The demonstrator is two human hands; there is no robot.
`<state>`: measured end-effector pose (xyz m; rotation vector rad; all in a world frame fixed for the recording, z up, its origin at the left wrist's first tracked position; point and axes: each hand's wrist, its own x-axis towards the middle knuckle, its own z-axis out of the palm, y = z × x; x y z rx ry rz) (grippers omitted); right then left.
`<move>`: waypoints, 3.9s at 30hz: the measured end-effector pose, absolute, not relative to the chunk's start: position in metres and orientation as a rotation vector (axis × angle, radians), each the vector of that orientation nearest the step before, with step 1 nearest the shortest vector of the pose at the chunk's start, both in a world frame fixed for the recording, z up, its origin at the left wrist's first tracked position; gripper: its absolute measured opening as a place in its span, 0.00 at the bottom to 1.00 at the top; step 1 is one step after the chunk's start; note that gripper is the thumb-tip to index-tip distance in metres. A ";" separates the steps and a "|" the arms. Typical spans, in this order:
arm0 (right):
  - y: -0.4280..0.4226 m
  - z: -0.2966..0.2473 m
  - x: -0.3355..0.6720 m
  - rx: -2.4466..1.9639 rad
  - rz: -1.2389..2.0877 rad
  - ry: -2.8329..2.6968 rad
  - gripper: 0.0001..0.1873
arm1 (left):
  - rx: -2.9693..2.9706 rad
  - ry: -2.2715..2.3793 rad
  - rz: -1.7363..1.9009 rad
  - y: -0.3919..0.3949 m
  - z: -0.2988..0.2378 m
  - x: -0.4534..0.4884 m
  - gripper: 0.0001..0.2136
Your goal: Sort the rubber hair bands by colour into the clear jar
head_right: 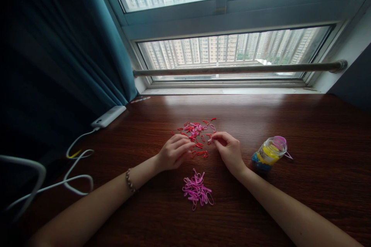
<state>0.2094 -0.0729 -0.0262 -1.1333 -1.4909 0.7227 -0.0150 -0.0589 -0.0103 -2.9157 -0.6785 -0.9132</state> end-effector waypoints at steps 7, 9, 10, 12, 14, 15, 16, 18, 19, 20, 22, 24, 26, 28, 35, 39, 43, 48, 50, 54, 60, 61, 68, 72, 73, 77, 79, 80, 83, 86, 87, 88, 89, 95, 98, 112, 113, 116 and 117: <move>-0.103 -0.009 0.193 -0.703 0.864 -1.996 0.05 | -2.792 -1.280 -0.640 -0.035 -0.019 -0.020 0.15; -0.108 -0.004 0.190 -0.533 0.855 -2.203 0.05 | -2.822 -1.298 -0.575 -0.036 -0.020 -0.018 0.16; -0.108 -0.003 0.190 -0.500 0.819 -2.259 0.06 | -2.831 -1.305 -0.554 -0.036 -0.020 -0.018 0.16; -0.102 -0.004 0.193 -0.606 0.654 -2.261 0.08 | -2.841 -1.323 -0.533 -0.038 -0.020 -0.017 0.16; -0.091 -0.009 0.198 -0.869 0.412 -2.157 0.11 | -2.852 -1.327 -0.522 -0.038 -0.019 -0.016 0.16; -0.085 -0.013 0.201 -1.004 0.297 -2.103 0.14 | -2.860 -1.323 -0.519 -0.038 -0.019 -0.016 0.17; -0.079 -0.017 0.203 -1.124 0.206 -2.077 0.16 | -2.867 -1.318 -0.517 -0.038 -0.019 -0.016 0.17; -0.069 -0.026 0.206 -1.320 0.093 -2.084 0.21 | -2.882 -1.303 -0.517 -0.038 -0.018 -0.015 0.17; -0.065 -0.030 0.206 -1.401 0.066 -2.102 0.23 | -2.889 -1.293 -0.520 -0.038 -0.017 -0.015 0.17; -0.062 -0.033 0.206 -1.472 0.051 -2.118 0.25 | -2.897 -1.279 -0.526 -0.038 -0.017 -0.015 0.17; -0.059 -0.038 0.205 -1.580 0.059 -2.139 0.28 | -2.909 -1.250 -0.552 -0.038 -0.016 -0.014 0.17; -0.058 -0.039 0.204 -1.640 0.102 -2.156 0.29 | -2.914 -1.222 -0.584 -0.037 -0.017 -0.014 0.16; -0.056 -0.039 0.204 -1.673 0.153 -2.162 0.29 | -2.919 -1.203 -0.592 -0.037 -0.018 -0.014 0.16; -0.054 -0.039 0.204 -1.691 0.199 -2.154 0.28 | -2.926 -1.190 -0.576 -0.035 -0.020 -0.014 0.16; -0.053 -0.036 0.205 -1.663 0.263 -2.123 0.25 | -2.931 -1.186 -0.516 -0.033 -0.022 -0.014 0.18; -0.055 -0.034 0.205 -1.624 0.287 -2.098 0.23 | -2.933 -1.163 -0.548 -0.034 -0.020 -0.014 0.18; -0.054 -0.035 0.208 -1.522 0.321 -2.016 0.21 | -2.915 -1.152 -0.674 -0.035 -0.019 -0.015 0.16; -0.056 -0.030 0.214 -1.262 0.453 -1.758 0.18 | -2.853 -1.205 -1.081 -0.031 -0.023 -0.020 0.11; -0.061 -0.025 0.214 -1.182 0.549 -1.633 0.18 | -2.801 -1.306 -1.251 -0.029 -0.025 -0.022 0.08; -0.069 -0.021 0.211 -1.126 0.785 -1.433 0.17 | -2.686 -1.533 -1.453 -0.028 -0.026 -0.025 0.03; -0.070 -0.027 0.209 -1.188 0.996 -1.205 0.16 | -2.624 -1.743 -1.577 -0.027 -0.024 -0.025 0.07; -0.070 -0.027 0.209 -1.211 0.994 -1.186 0.15 | -2.625 -1.755 -1.598 -0.027 -0.024 -0.025 0.07; -0.071 -0.026 0.209 -1.247 0.960 -1.209 0.13 | -2.803 -1.612 -1.679 -0.036 -0.022 -0.019 0.08; -0.069 -0.027 0.209 -1.201 0.964 -1.207 0.15 | -3.165 -1.225 -1.459 -0.059 -0.015 -0.007 0.07; -0.069 -0.028 0.209 -1.187 0.972 -1.202 0.15 | -3.236 -1.113 -1.381 -0.064 -0.013 -0.005 0.08; -0.071 -0.026 0.206 -1.156 0.894 -1.278 0.13 | -3.206 -0.887 -1.147 -0.066 -0.012 -0.006 0.09; -0.077 -0.022 0.204 -1.121 0.761 -1.422 0.09 | -3.043 -0.948 -1.131 -0.057 -0.013 -0.011 0.08; -0.081 -0.019 0.202 -1.083 0.696 -1.523 0.08 | -2.957 -0.999 -1.132 -0.051 -0.015 -0.014 0.08; -0.097 -0.011 0.197 -0.883 0.577 -1.896 0.07 | -2.801 -1.136 -1.113 -0.037 -0.018 -0.019 0.07; -0.110 -0.008 0.192 -0.600 0.448 -2.307 0.09 | -2.817 -1.169 -1.040 -0.032 -0.021 -0.020 0.07; -0.113 -0.007 0.191 -0.511 0.386 -2.422 0.09 | -2.833 -1.167 -1.005 -0.032 -0.021 -0.019 0.08; -0.115 -0.007 0.190 -0.435 0.326 -2.508 0.09 | -2.846 -1.166 -0.971 -0.032 -0.021 -0.019 0.08; -0.117 -0.007 0.190 -0.383 0.282 -2.561 0.09 | -2.854 -1.169 -0.945 -0.033 -0.022 -0.019 0.09; -0.116 -0.004 0.196 -0.550 0.352 -2.309 0.12 | -2.866 -1.165 -0.946 -0.032 -0.025 -0.020 0.10; -0.106 -0.007 0.200 -0.829 0.309 -1.989 0.10 | -2.868 -1.163 -0.967 -0.030 -0.027 -0.020 0.10; -0.065 -0.047 0.215 -1.746 0.141 -1.905 0.20 | -2.846 -1.168 -1.012 -0.029 -0.028 -0.021 0.10; -0.064 -0.047 0.215 -1.739 0.141 -1.910 0.20 | -2.843 -1.170 -1.021 -0.029 -0.028 -0.021 0.10; -0.063 -0.046 0.215 -1.725 0.151 -1.898 0.20 | -2.860 -1.154 -1.025 -0.029 -0.029 -0.021 0.09; -0.063 -0.046 0.215 -1.721 0.155 -1.893 0.20 | -2.872 -1.142 -1.018 -0.029 -0.028 -0.021 0.09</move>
